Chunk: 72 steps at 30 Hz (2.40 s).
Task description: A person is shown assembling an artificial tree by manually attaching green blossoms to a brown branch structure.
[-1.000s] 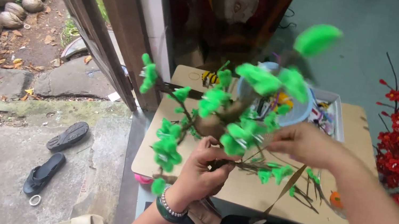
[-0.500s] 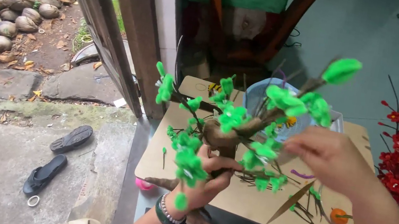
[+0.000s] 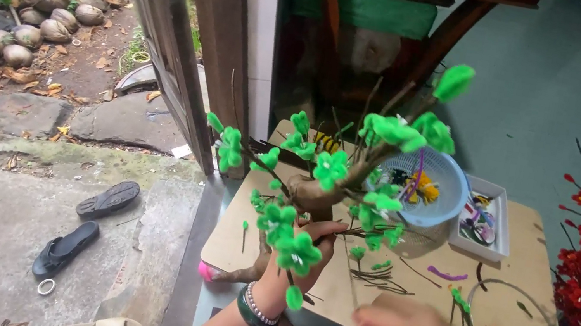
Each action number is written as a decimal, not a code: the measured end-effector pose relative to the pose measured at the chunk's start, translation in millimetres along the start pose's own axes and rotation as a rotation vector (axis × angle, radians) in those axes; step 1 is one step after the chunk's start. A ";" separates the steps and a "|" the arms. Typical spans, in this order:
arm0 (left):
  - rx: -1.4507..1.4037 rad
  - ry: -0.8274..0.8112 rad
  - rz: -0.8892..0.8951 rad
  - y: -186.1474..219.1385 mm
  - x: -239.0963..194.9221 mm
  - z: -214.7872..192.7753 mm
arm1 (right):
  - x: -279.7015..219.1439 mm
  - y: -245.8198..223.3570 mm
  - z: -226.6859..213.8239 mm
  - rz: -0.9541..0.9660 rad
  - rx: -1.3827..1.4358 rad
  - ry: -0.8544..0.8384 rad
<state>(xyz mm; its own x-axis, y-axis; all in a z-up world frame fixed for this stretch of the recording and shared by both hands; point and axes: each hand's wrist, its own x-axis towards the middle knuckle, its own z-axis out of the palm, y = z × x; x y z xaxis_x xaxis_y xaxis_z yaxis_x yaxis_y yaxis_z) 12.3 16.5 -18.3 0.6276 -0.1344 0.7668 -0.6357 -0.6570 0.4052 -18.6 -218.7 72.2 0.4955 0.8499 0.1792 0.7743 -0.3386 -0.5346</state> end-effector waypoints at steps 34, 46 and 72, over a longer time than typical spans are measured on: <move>-0.582 -0.041 -0.736 -1.7 3.6 14.0 | -3.6 -22.0 -4.4 0.023 -0.222 0.424; -0.901 -0.129 -0.719 8.1 2.6 -22.1 | -25.8 114.7 70.3 0.684 0.012 0.309; -0.302 -0.123 -0.354 4.9 -20.9 5.8 | 79.6 0.4 -15.4 0.991 1.049 0.578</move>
<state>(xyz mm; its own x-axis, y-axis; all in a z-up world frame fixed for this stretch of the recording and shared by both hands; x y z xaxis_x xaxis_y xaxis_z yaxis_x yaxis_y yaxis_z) -1.3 11.8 -35.2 0.8660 -0.0398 0.4985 -0.4640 -0.4355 0.7714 27.2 -157.4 99.0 0.8946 0.1157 -0.4315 -0.4326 -0.0171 -0.9014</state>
